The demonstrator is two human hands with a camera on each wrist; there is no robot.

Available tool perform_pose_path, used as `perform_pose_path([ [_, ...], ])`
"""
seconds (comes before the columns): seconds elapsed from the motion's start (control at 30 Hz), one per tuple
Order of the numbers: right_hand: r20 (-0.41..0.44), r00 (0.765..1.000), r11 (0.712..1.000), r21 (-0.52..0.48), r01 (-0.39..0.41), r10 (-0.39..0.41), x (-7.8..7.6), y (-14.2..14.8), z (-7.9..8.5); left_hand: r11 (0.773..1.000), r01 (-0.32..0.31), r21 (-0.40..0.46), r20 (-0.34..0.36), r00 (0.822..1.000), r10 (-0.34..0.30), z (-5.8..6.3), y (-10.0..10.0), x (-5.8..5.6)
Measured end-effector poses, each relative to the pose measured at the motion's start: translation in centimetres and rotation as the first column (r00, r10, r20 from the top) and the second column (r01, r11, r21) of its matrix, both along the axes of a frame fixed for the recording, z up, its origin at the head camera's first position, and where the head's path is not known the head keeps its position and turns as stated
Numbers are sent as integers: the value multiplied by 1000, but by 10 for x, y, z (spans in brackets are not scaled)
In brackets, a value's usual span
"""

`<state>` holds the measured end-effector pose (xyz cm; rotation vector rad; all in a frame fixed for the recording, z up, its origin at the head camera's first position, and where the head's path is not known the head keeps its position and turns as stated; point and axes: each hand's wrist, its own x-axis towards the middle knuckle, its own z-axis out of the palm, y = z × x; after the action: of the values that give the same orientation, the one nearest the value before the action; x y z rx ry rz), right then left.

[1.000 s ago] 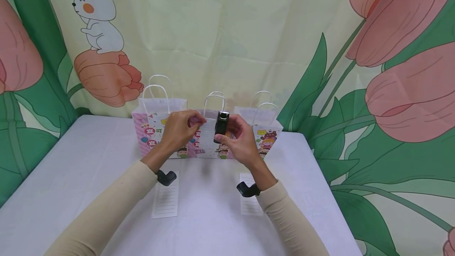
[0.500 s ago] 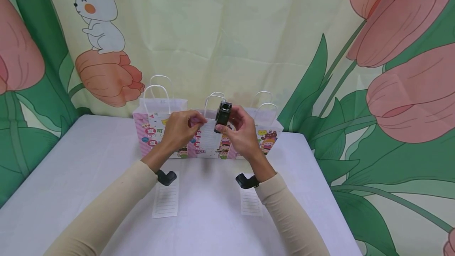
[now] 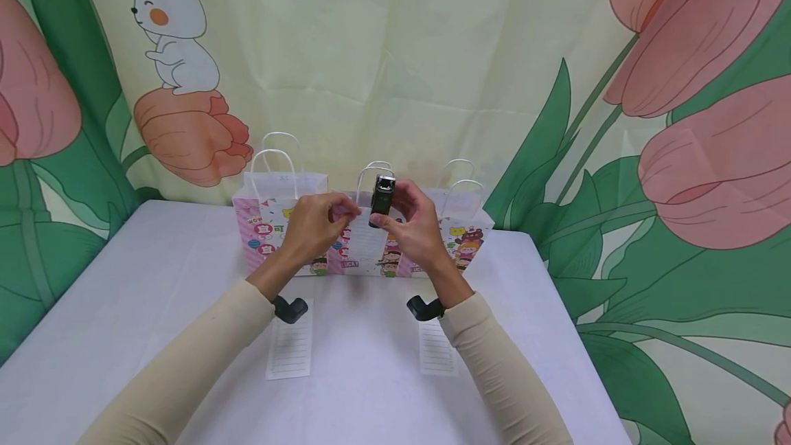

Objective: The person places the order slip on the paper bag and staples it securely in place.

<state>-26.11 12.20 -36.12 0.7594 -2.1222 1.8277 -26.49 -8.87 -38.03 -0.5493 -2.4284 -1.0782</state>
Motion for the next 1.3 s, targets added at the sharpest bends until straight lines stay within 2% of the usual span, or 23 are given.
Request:
perform_pose_path([
  [0.53,2,1000,996,89,-4,4,-2,1,-6,1000,9,7,24,1000,-9,1,0,0],
  [1.07,-1,999,974,220,50,-51,-2,1,-10,1000,12,18,36,999,-13,2,0,-1],
  [1.3,16,998,971,235,52,-57,-3,-1,-15,999,17,28,36,999,-18,1,-1,-1],
])
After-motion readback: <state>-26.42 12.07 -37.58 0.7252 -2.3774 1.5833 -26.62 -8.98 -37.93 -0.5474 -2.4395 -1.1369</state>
